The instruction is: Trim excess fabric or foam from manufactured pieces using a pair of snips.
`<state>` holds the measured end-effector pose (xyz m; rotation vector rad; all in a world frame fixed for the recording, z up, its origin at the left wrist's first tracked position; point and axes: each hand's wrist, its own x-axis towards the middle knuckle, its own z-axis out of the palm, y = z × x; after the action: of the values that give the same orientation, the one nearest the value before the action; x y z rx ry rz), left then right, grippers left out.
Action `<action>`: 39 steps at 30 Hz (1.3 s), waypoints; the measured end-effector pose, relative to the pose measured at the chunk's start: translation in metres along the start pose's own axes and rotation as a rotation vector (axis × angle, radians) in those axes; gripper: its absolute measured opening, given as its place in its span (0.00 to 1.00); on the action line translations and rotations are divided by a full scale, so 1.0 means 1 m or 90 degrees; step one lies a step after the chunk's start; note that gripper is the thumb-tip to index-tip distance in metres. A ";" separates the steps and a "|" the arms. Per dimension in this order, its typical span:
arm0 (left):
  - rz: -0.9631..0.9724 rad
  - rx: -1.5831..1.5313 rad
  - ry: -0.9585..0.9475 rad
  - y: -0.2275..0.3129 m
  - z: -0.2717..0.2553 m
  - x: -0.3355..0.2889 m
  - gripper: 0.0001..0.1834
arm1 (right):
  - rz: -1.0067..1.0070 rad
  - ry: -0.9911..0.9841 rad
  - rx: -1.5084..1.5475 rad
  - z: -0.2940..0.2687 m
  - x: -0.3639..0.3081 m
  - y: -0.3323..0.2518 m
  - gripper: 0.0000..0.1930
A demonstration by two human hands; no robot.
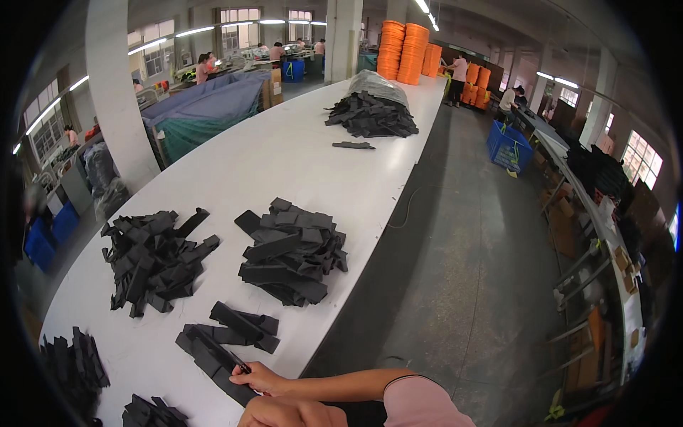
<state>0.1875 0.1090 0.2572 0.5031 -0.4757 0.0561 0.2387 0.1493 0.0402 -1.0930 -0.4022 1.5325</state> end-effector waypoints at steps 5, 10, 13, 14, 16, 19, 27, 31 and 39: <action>0.541 0.139 -0.274 -0.007 -0.039 0.007 0.12 | -0.004 -0.006 -0.014 0.012 0.011 0.016 0.08; 0.704 0.248 -0.232 0.019 -0.035 -0.028 0.10 | 0.008 -0.057 -0.045 0.030 0.028 0.014 0.09; 0.445 0.470 0.104 0.049 0.005 -0.073 0.06 | 0.063 -0.080 -0.095 0.058 0.034 -0.006 0.07; 0.458 0.480 0.120 0.050 0.008 -0.081 0.06 | 0.053 -0.091 -0.103 0.066 0.041 -0.007 0.07; 0.495 0.465 0.154 0.054 0.010 -0.097 0.05 | 0.041 -0.120 -0.105 0.076 0.068 0.004 0.07; 0.536 0.466 0.111 0.067 0.004 -0.125 0.04 | 0.051 -0.093 -0.088 0.094 0.110 0.015 0.08; 0.586 0.274 0.065 0.058 -0.014 -0.193 0.05 | -0.015 -0.035 -0.183 0.105 0.196 0.002 0.08; 0.623 0.308 0.064 0.049 -0.009 -0.220 0.11 | -0.025 -0.066 -0.312 0.108 0.182 0.007 0.11; 0.622 0.165 0.231 -0.007 -0.036 -0.245 0.21 | -0.350 -0.038 -0.996 0.044 0.147 -0.010 0.19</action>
<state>-0.0140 0.1355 0.1157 0.4598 -0.3200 1.1408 0.2218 0.2985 0.0092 -1.8082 -1.9378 0.5383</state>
